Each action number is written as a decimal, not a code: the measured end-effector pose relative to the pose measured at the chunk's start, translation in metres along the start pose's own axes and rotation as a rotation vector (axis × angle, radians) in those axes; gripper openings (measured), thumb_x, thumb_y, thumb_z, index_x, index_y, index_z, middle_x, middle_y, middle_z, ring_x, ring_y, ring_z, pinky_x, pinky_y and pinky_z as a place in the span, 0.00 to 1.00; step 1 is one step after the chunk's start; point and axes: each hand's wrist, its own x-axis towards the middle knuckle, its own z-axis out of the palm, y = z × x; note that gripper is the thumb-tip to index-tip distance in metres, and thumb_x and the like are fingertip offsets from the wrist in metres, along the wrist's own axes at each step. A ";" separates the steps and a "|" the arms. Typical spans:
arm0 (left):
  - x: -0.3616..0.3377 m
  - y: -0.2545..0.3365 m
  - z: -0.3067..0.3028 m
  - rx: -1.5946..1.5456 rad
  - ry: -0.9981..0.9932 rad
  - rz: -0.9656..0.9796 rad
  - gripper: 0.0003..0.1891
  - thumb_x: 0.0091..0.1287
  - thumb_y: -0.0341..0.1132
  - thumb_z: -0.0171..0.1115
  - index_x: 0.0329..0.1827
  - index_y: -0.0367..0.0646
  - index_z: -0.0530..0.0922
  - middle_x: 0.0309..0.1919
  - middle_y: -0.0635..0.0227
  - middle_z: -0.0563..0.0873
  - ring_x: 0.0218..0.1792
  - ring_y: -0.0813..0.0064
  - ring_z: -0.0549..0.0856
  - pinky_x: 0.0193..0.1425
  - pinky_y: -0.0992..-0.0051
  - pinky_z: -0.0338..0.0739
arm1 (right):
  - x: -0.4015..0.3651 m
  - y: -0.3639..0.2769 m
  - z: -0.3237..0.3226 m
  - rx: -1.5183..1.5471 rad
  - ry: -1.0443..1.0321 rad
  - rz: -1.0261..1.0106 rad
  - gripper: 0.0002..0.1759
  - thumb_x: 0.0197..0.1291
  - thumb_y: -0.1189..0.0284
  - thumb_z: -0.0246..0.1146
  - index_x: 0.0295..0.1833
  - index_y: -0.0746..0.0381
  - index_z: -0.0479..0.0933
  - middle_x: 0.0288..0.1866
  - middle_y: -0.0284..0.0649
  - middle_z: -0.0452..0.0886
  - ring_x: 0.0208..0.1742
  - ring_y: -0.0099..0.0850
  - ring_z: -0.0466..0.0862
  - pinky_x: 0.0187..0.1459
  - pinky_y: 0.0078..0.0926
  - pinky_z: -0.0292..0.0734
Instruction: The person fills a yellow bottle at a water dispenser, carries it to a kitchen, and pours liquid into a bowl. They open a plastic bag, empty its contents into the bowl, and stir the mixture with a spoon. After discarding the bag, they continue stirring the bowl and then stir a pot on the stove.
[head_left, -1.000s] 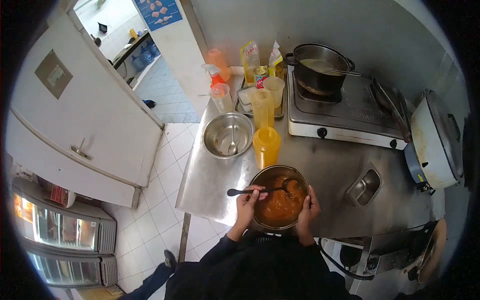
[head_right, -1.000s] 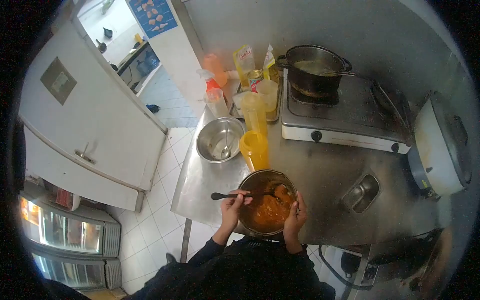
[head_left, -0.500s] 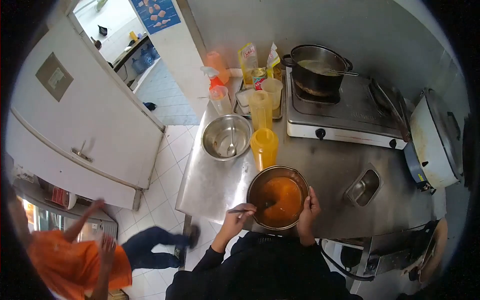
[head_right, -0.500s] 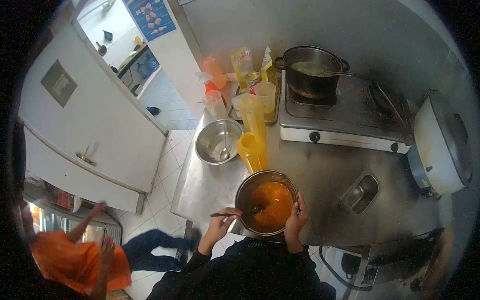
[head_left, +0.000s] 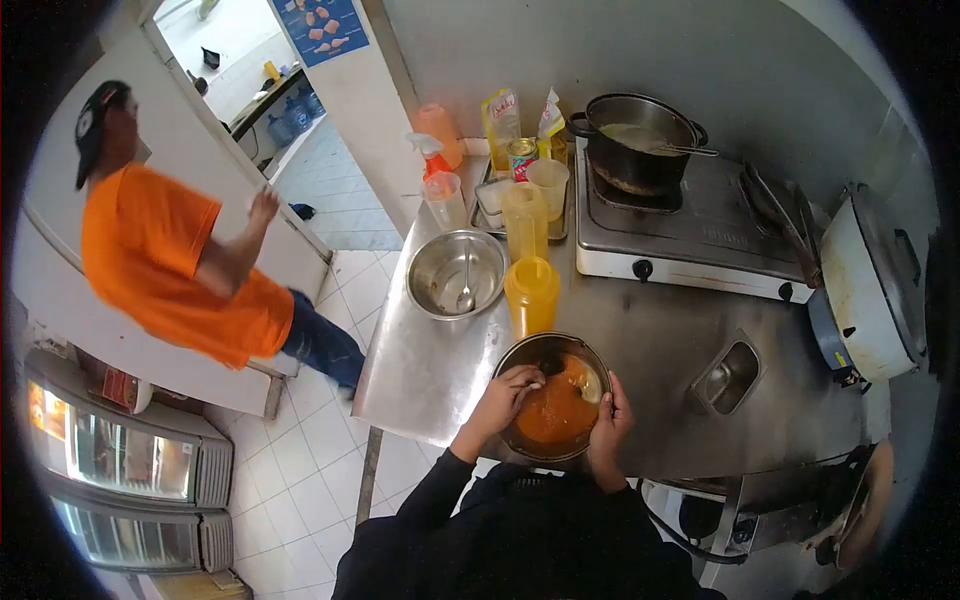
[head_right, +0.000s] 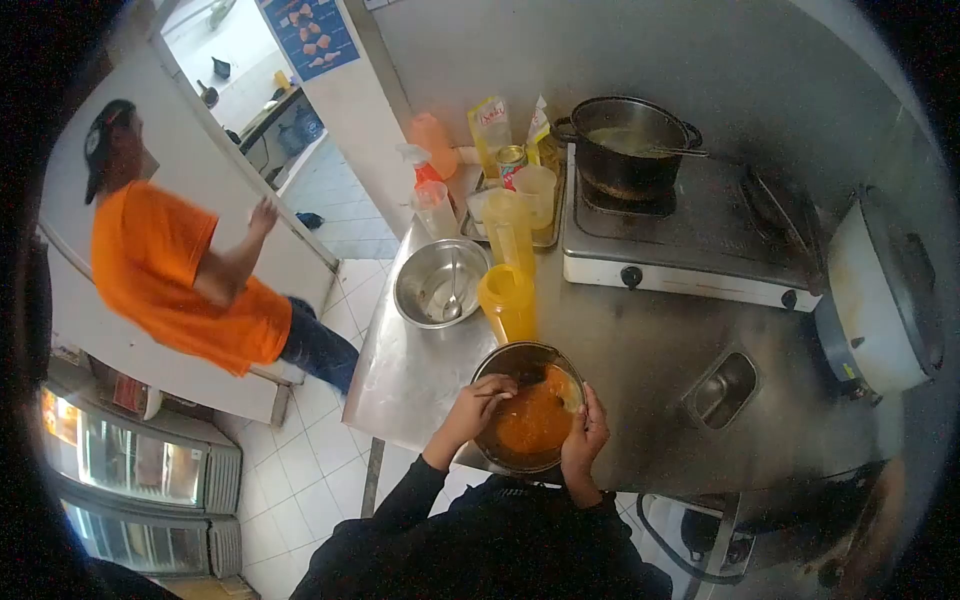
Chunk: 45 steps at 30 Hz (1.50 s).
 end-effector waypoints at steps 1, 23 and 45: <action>0.003 -0.001 -0.001 0.014 0.024 0.025 0.05 0.55 0.25 0.51 0.34 0.35 0.73 0.36 0.57 0.77 0.39 0.58 0.77 0.44 0.71 0.71 | 0.000 0.002 0.000 0.000 0.003 0.000 0.16 0.58 0.78 0.46 0.52 0.66 0.69 0.48 0.46 0.72 0.49 0.35 0.72 0.51 0.29 0.65; -0.066 -0.008 0.050 -0.805 0.406 -0.587 0.07 0.62 0.32 0.49 0.36 0.36 0.72 0.28 0.65 0.80 0.28 0.76 0.80 0.33 0.81 0.74 | -0.010 0.001 0.001 -0.033 0.001 -0.052 0.15 0.59 0.76 0.46 0.52 0.65 0.69 0.49 0.44 0.71 0.51 0.32 0.69 0.52 0.27 0.62; -0.088 -0.012 0.004 -0.298 0.276 -0.381 0.06 0.60 0.27 0.51 0.35 0.32 0.74 0.31 0.62 0.80 0.34 0.72 0.79 0.41 0.75 0.73 | -0.009 0.002 0.000 -0.029 0.007 -0.093 0.15 0.59 0.77 0.45 0.51 0.65 0.69 0.49 0.45 0.70 0.51 0.34 0.69 0.54 0.28 0.61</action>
